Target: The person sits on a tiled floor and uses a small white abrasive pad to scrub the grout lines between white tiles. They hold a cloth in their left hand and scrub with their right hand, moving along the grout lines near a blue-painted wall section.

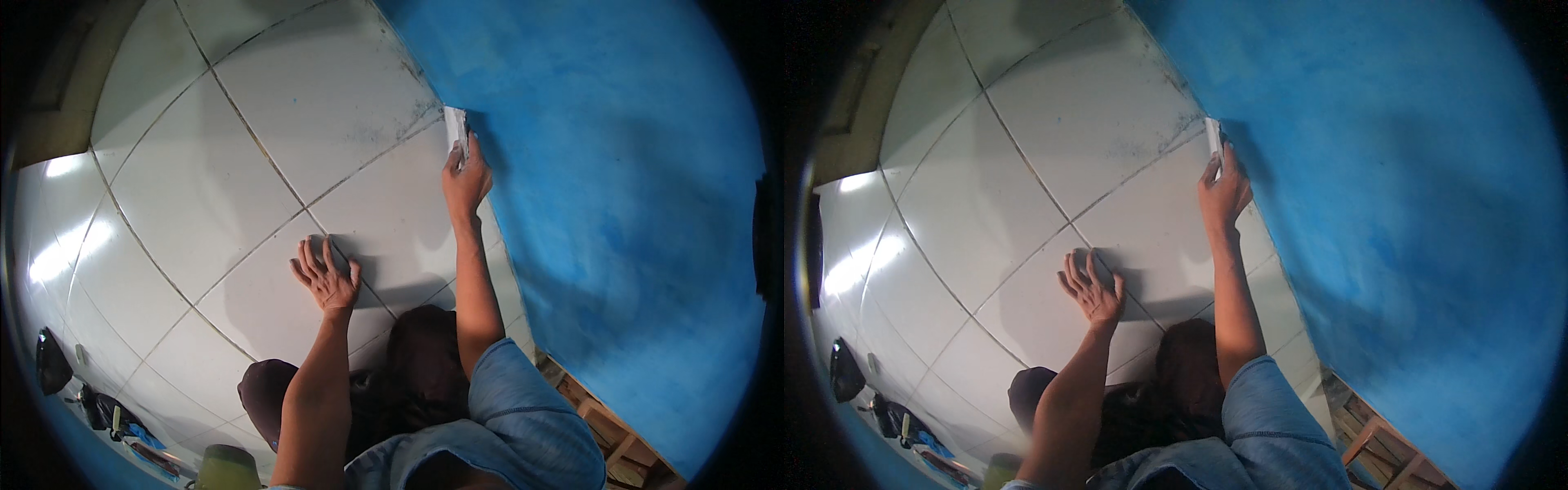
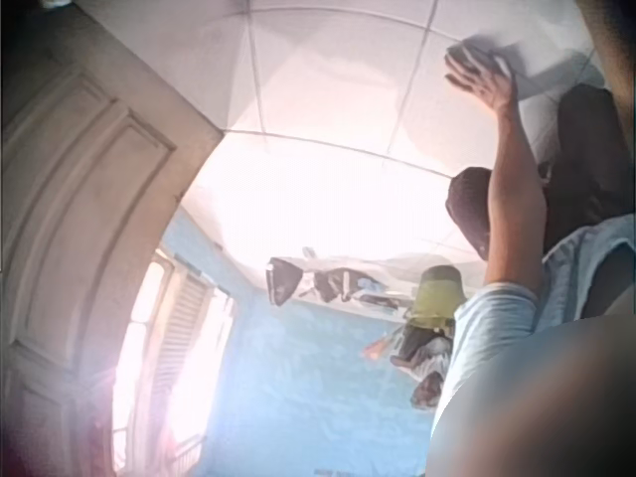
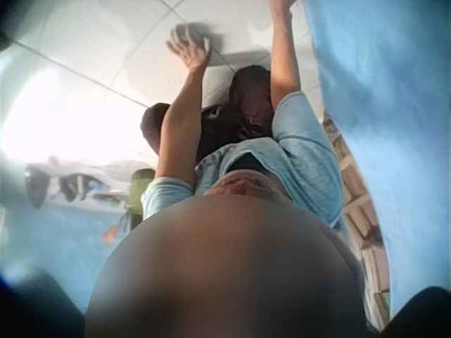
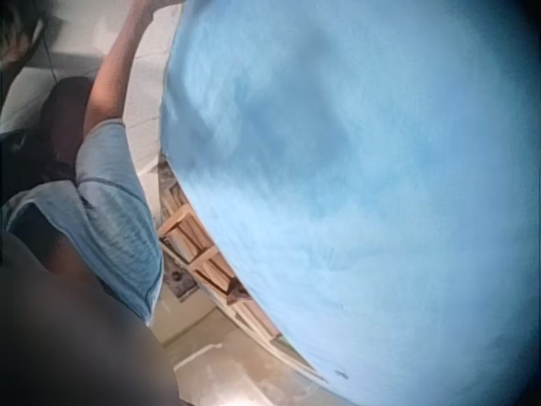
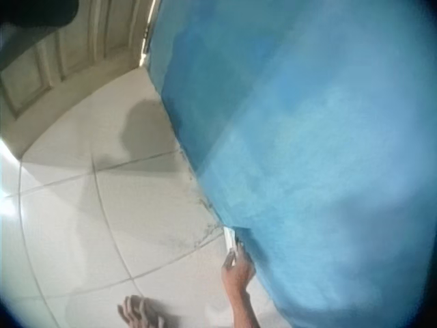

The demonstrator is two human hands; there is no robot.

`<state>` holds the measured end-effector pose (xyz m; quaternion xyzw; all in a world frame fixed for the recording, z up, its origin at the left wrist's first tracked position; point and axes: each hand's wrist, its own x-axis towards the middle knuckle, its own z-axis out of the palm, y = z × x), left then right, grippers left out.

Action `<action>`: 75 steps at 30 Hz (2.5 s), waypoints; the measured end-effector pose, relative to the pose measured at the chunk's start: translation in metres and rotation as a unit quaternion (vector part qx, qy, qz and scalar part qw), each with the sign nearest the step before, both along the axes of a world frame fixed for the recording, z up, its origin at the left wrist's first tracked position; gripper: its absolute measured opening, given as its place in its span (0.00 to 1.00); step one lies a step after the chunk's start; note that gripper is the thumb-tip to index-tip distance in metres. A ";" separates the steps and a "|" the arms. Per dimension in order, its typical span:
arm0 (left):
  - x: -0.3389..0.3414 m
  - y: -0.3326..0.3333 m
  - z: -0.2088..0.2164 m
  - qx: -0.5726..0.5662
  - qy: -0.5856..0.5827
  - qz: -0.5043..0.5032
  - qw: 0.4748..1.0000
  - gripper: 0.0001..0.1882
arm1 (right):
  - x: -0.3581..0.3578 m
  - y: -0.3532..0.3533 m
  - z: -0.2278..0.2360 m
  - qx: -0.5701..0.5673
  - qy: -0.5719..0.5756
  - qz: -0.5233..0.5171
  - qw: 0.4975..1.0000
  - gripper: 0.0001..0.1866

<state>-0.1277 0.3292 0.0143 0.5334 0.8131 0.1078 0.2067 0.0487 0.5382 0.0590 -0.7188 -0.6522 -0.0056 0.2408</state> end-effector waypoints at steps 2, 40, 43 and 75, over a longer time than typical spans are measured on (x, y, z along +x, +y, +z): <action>0.000 0.000 -0.002 0.006 0.004 0.004 1.000 0.33 | 0.002 0.006 0.011 -0.006 -0.042 0.019 0.999 0.13; 0.001 -0.001 -0.001 0.011 -0.001 -0.001 1.000 0.35 | -0.002 0.053 -0.015 -0.073 -0.059 0.024 0.995 0.14; -0.002 -0.002 -0.001 0.013 -0.002 0.000 1.000 0.35 | -0.009 0.054 -0.010 -0.091 -0.075 0.041 0.992 0.14; -0.001 0.001 0.000 0.015 -0.007 0.004 1.000 0.34 | -0.028 0.018 -0.012 -0.052 0.108 0.032 0.992 0.13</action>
